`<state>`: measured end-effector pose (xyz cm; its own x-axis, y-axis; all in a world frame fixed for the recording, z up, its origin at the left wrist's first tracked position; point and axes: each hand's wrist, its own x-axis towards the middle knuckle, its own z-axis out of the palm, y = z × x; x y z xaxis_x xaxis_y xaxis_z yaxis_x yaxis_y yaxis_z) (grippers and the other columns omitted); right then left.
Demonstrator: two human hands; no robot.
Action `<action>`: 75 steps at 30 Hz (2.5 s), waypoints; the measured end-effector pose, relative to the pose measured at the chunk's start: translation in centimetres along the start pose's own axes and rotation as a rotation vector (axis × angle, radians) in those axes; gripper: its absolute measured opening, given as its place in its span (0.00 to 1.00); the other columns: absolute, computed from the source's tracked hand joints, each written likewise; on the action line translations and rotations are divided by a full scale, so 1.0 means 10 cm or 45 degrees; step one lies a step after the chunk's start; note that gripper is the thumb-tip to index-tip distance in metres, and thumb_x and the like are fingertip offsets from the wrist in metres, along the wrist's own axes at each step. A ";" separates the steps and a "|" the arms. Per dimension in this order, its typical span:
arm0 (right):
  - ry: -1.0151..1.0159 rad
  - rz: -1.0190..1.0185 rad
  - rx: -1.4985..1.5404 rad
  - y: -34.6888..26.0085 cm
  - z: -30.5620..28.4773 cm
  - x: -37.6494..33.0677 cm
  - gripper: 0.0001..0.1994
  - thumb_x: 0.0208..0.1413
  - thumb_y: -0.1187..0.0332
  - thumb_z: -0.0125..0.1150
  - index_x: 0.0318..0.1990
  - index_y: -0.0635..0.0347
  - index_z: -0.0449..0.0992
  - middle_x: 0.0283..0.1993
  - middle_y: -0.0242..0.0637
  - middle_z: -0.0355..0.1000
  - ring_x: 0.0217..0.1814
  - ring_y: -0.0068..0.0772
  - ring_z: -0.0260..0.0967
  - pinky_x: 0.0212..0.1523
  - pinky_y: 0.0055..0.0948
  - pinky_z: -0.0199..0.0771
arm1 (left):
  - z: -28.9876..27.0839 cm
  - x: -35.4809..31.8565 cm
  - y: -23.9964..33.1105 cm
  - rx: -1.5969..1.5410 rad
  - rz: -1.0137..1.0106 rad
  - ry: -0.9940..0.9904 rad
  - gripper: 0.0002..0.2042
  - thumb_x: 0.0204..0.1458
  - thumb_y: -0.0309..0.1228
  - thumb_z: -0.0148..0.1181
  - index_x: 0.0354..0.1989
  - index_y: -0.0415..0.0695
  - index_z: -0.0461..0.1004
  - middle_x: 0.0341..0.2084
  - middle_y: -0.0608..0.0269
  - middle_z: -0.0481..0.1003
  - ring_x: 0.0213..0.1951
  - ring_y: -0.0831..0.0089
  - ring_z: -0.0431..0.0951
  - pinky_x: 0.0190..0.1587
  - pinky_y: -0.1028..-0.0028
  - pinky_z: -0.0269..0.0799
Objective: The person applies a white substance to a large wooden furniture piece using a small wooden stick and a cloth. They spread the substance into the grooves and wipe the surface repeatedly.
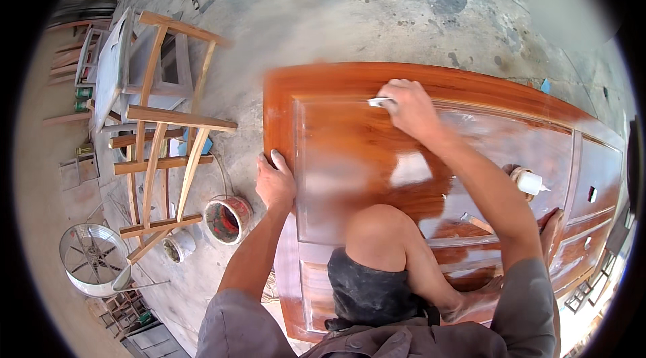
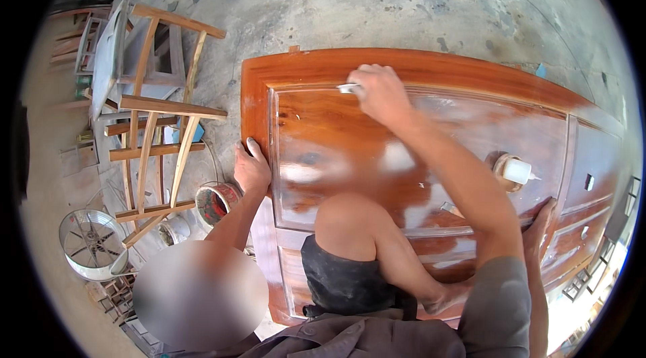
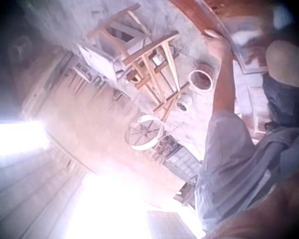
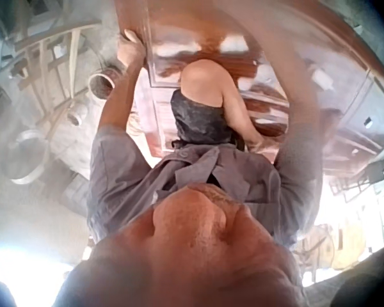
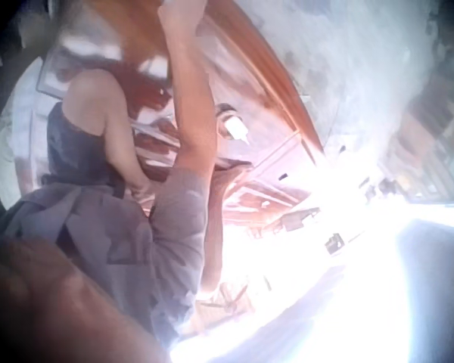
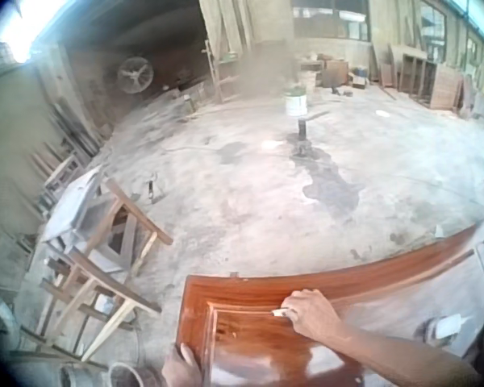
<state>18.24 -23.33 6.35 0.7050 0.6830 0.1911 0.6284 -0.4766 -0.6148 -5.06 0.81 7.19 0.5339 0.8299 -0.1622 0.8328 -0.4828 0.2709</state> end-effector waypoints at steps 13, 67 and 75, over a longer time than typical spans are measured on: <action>0.000 -0.152 -0.002 -0.46 0.60 0.47 0.03 0.53 0.75 0.67 0.34 0.56 0.80 0.36 0.38 0.76 0.42 0.44 0.74 0.45 0.43 0.68 | 0.02 0.02 -0.01 -0.029 -0.055 -0.044 0.25 0.69 0.50 0.41 0.59 0.39 0.69 0.52 0.40 0.77 0.52 0.39 0.78 0.55 0.46 0.73; -0.055 -0.255 -0.501 1.12 -1.28 -0.94 0.11 0.48 0.79 0.60 0.41 0.59 0.79 0.42 0.39 0.75 0.48 0.46 0.73 0.52 0.42 0.76 | 0.02 0.01 -0.05 0.021 -0.035 -0.039 0.26 0.71 0.47 0.39 0.61 0.37 0.67 0.54 0.37 0.77 0.51 0.36 0.78 0.55 0.46 0.72; 0.111 -0.402 -0.175 -0.65 0.72 0.57 0.09 0.52 0.76 0.60 0.41 0.53 0.76 0.44 0.35 0.73 0.51 0.40 0.73 0.55 0.39 0.74 | 0.10 0.06 -0.17 0.055 0.041 0.007 0.26 0.71 0.49 0.40 0.60 0.38 0.69 0.46 0.36 0.80 0.47 0.35 0.80 0.52 0.45 0.74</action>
<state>15.81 -12.35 5.94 0.4907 0.7613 0.4238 0.8540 -0.3237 -0.4073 -6.04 1.89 5.67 0.5599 0.8150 -0.1490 0.8207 -0.5210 0.2344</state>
